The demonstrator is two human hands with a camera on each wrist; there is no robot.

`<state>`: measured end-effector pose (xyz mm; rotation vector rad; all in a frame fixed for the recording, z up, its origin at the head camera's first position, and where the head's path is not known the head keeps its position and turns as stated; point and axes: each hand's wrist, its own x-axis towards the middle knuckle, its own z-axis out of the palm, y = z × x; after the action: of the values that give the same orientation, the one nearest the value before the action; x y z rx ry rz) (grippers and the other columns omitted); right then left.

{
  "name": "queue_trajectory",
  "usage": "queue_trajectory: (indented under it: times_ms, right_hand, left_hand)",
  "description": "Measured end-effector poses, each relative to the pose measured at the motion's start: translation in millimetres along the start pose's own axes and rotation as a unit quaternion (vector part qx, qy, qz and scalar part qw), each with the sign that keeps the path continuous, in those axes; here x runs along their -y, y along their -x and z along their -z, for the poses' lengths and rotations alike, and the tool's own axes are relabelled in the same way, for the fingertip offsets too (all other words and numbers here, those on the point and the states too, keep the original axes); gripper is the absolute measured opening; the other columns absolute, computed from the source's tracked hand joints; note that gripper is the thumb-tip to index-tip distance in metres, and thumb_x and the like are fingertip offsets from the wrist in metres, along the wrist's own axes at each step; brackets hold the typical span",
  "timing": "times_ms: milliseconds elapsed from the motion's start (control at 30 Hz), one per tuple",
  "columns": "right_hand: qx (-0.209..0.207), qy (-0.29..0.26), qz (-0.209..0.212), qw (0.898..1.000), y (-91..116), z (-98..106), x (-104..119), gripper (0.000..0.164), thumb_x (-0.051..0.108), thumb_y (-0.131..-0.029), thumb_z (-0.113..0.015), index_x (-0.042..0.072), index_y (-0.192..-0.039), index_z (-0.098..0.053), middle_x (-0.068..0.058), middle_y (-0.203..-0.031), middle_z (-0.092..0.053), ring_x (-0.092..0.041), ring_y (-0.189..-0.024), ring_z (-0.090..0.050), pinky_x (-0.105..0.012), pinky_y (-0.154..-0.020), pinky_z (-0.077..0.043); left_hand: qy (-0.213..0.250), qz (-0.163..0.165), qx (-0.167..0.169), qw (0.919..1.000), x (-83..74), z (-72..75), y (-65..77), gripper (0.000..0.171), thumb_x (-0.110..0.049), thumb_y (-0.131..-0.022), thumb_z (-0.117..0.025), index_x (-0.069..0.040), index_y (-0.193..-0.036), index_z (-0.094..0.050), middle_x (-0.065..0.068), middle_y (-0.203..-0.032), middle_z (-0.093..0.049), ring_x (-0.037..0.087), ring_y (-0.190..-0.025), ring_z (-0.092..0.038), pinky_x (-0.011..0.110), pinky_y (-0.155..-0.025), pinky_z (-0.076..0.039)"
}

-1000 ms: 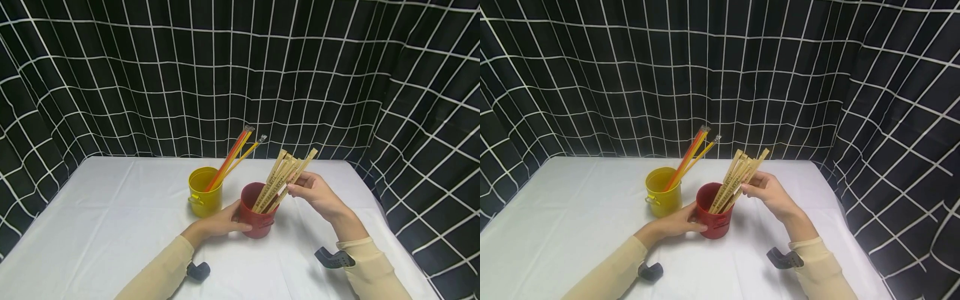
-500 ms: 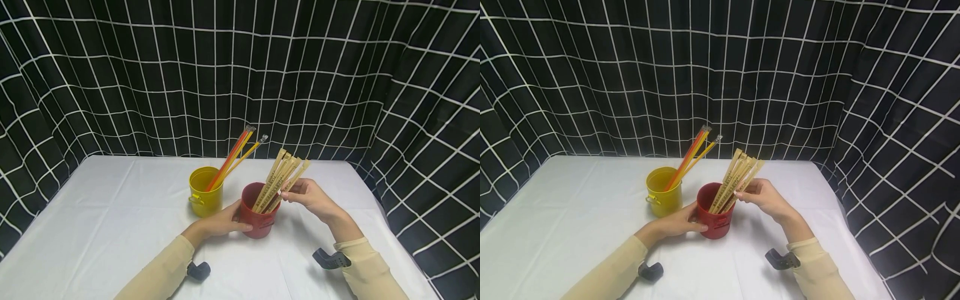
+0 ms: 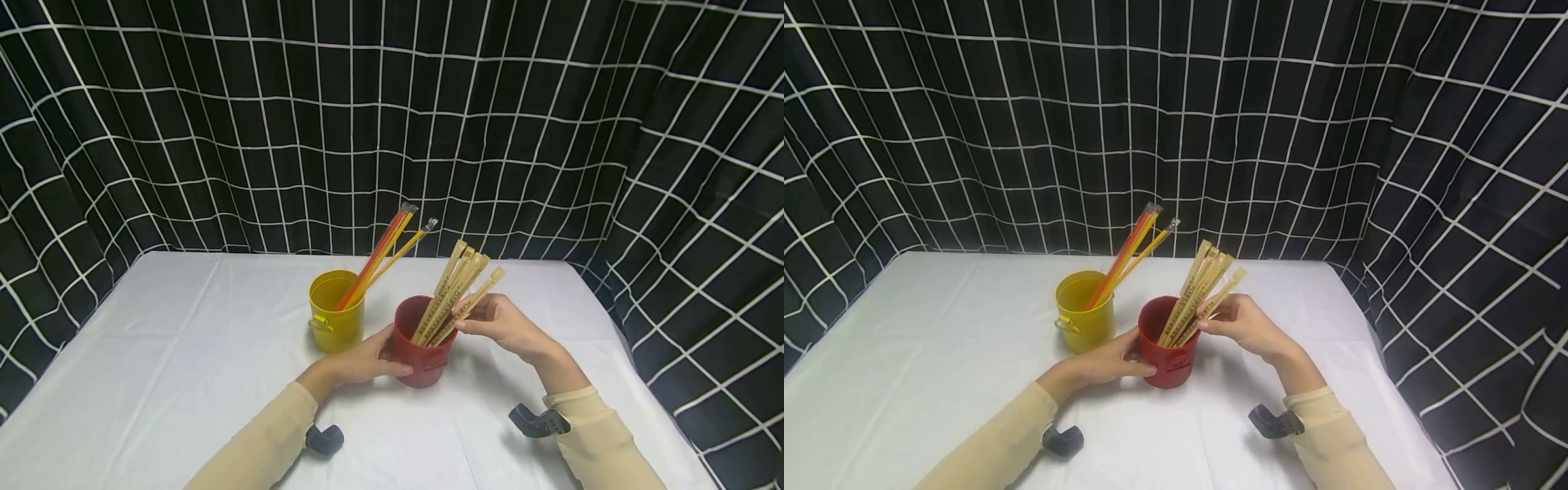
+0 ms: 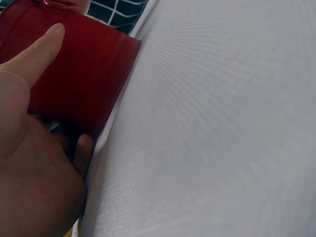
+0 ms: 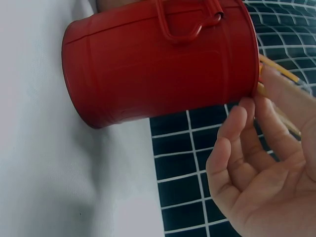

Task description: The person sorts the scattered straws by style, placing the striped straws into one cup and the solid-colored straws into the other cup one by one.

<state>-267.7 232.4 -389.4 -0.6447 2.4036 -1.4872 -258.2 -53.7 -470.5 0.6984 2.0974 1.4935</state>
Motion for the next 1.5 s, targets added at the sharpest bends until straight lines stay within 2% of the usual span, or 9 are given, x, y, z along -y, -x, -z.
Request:
queue_trajectory:
  times_ms: [167, 300, 433, 700, 833, 1000, 1200, 1300, 1500]
  right_hand:
    - [0.008, 0.006, 0.005, 1.000, -0.7, 4.4, -0.7, 0.035, 0.013, -0.094, -0.069, -0.008, -0.121, -0.064, -0.024, -0.127, -0.068, -0.007, -0.109, -0.068, -0.021, -0.096, -0.053]
    - [0.002, 0.007, 0.010, 1.000, -0.9, 10.4, -3.6, 0.036, 0.011, -0.094, -0.067, -0.009, -0.123, -0.062, -0.003, -0.115, -0.073, -0.004, -0.101, -0.068, -0.023, -0.091, -0.054]
    - [-0.002, 0.008, 0.019, 1.000, 0.7, 16.2, -5.8, 0.034, 0.008, -0.095, -0.064, -0.011, -0.123, -0.061, 0.013, -0.103, -0.071, -0.003, -0.092, -0.066, -0.023, -0.085, -0.054]
    - [-0.048, 0.016, 0.024, 0.998, 9.0, 25.1, -5.2, 0.035, 0.006, -0.096, -0.064, -0.012, -0.126, -0.059, 0.020, -0.105, -0.069, 0.001, -0.100, -0.067, -0.020, -0.089, -0.055]
    - [-0.061, 0.014, 0.028, 0.998, 10.8, 29.2, -7.1, 0.035, 0.008, -0.098, -0.063, -0.012, -0.126, -0.060, 0.021, -0.106, -0.069, 0.002, -0.101, -0.066, -0.020, -0.088, -0.056]
    - [-0.066, 0.019, 0.035, 0.997, 10.7, 35.1, -5.6, 0.035, 0.010, -0.100, -0.060, -0.014, -0.126, -0.059, 0.024, -0.103, -0.070, 0.001, -0.097, -0.067, -0.019, -0.085, -0.057]
    - [-0.071, 0.008, 0.029, 0.997, 11.4, 37.0, -6.2, 0.036, 0.013, -0.104, -0.053, -0.017, -0.125, -0.056, 0.021, -0.099, -0.071, -0.001, -0.089, -0.066, -0.018, -0.082, -0.057]
    - [-0.070, 0.011, 0.016, 0.997, 11.5, 35.6, -7.3, 0.038, 0.016, -0.105, -0.053, -0.016, -0.126, -0.057, 0.020, -0.099, -0.070, -0.002, -0.089, -0.067, -0.019, -0.083, -0.057]
    - [-0.080, 0.035, 0.005, 0.996, 10.0, 37.4, -6.7, 0.039, 0.019, -0.105, -0.053, -0.013, -0.127, -0.058, 0.020, -0.099, -0.069, -0.002, -0.090, -0.066, -0.019, -0.084, -0.057]
  left_hand:
    - [0.001, -0.002, 0.001, 1.0000, 0.1, 1.7, -0.2, 0.089, -0.031, -0.092, -0.074, -0.026, -0.162, -0.018, -0.002, -0.168, -0.029, 0.019, -0.156, -0.025, 0.043, -0.129, -0.024]
    - [0.002, -0.005, 0.003, 1.0000, -0.8, 2.4, -1.2, 0.088, -0.030, -0.092, -0.073, -0.027, -0.162, -0.020, -0.002, -0.167, -0.031, 0.020, -0.156, -0.027, 0.043, -0.129, -0.026]
    - [-0.002, -0.003, 0.004, 1.0000, -1.2, 2.6, -1.4, 0.086, -0.030, -0.092, -0.073, -0.025, -0.161, -0.022, -0.002, -0.165, -0.034, 0.019, -0.155, -0.029, 0.043, -0.129, -0.026]
    - [-0.017, 0.004, 0.010, 0.9998, 3.1, 4.9, 2.0, 0.085, -0.033, -0.092, -0.073, -0.022, -0.161, -0.024, -0.001, -0.163, -0.038, 0.019, -0.153, -0.033, 0.044, -0.128, -0.027]
    - [-0.022, 0.000, 0.017, 0.9996, 2.3, 6.3, 6.9, 0.088, -0.033, -0.093, -0.072, -0.022, -0.163, -0.020, -0.001, -0.166, -0.033, 0.020, -0.156, -0.029, 0.044, -0.129, -0.026]
    - [-0.056, 0.018, 0.003, 0.9983, -5.8, 10.3, 18.3, 0.092, -0.040, -0.093, -0.070, -0.017, -0.163, -0.016, 0.001, -0.170, -0.024, 0.021, -0.158, -0.022, 0.046, -0.129, -0.024]
    - [-0.086, 0.039, -0.006, 0.9956, -12.8, 12.2, 33.6, 0.090, -0.047, -0.096, -0.065, -0.015, -0.163, -0.016, 0.003, -0.169, -0.025, 0.021, -0.158, -0.020, 0.047, -0.130, -0.020]
    - [-0.088, 0.025, -0.006, 0.9957, -13.2, 14.6, 44.1, 0.084, -0.042, -0.098, -0.064, -0.015, -0.163, -0.018, 0.008, -0.168, -0.029, 0.025, -0.157, -0.025, 0.048, -0.129, -0.023]
    - [-0.074, 0.006, -0.019, 0.9971, -12.8, 26.7, 70.3, 0.069, -0.033, -0.100, -0.062, -0.012, -0.159, -0.032, 0.012, -0.163, -0.037, 0.034, -0.152, -0.035, 0.052, -0.124, -0.032]
